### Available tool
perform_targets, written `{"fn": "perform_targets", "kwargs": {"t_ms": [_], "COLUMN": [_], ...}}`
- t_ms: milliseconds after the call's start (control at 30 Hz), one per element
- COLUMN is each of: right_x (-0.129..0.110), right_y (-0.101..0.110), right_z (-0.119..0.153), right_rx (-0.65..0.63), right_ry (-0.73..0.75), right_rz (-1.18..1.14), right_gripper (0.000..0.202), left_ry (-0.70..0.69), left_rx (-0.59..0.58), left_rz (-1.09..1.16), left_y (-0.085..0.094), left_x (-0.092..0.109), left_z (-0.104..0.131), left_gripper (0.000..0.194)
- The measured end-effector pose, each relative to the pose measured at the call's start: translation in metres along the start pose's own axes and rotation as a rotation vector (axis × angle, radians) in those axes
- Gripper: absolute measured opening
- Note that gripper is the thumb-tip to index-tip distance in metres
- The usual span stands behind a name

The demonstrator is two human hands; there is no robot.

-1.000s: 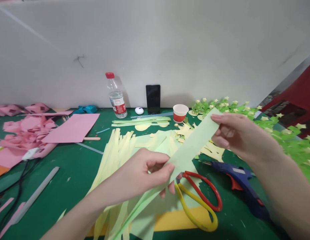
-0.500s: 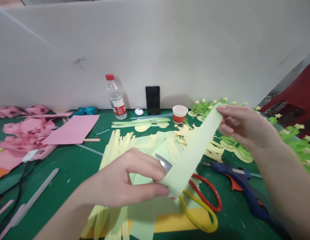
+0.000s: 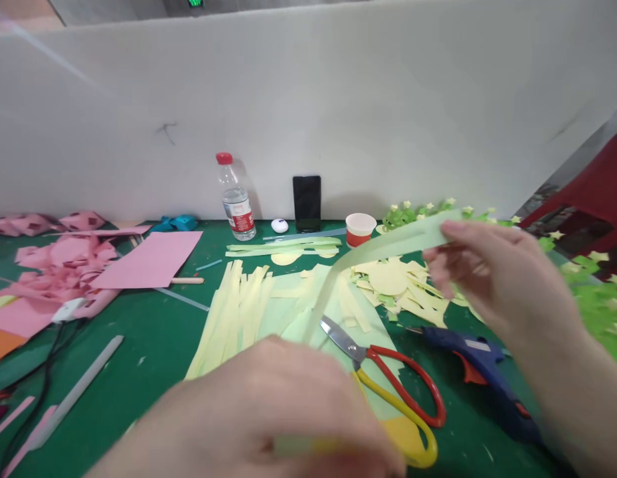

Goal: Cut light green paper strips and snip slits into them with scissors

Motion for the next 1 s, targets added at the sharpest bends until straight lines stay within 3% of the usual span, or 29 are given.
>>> {"fn": "perform_targets", "kwargs": {"t_ms": [33, 100, 200, 333, 500, 600, 733, 1000], "right_x": [0.001, 0.001, 0.001, -0.005, -0.016, -0.018, -0.020, -0.021], "right_y": [-0.011, -0.028, -0.042, -0.049, -0.050, -0.049, -0.045, -0.044], "right_z": [0.007, 0.021, 0.036, 0.043, 0.044, 0.045, 0.045, 0.041], "right_rx": [-0.113, -0.293, -0.460, -0.479, -0.437, -0.441, -0.347, -0.312], "right_ry": [-0.095, -0.127, -0.158, -0.007, 0.190, 0.212, 0.209, 0.197], "right_rz": [-0.087, -0.222, -0.240, 0.028, 0.273, 0.314, 0.359, 0.290], "right_gripper": [0.025, 0.028, 0.028, 0.032, 0.027, 0.025, 0.026, 0.021], "left_ry": [0.008, -0.003, -0.036, -0.105, -0.124, -0.127, -0.093, -0.054], "left_rx": [0.254, 0.529, 0.711, 0.745, 0.744, 0.752, 0.745, 0.722], "left_rz": [-0.089, -0.270, -0.516, -0.719, -0.797, -0.779, -0.786, -0.839], "left_y": [-0.005, -0.015, -0.020, -0.017, -0.019, -0.020, -0.018, -0.018], "left_x": [0.002, 0.001, -0.007, -0.018, -0.020, -0.018, -0.014, -0.014], "left_z": [-0.005, -0.012, -0.015, -0.018, -0.022, -0.022, -0.021, -0.021], "left_gripper": [0.023, 0.018, 0.016, 0.019, 0.023, 0.022, 0.022, 0.022]}}
Point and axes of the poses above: each hand's wrist, its own z-axis away from the middle knuckle, its own y-axis out of the back of the hand, x = y × z, the point moved 1 cm from there along -z, towards the middle knuckle, and after that the axes turned 7 degrees about -x, right-handed, at the moved point
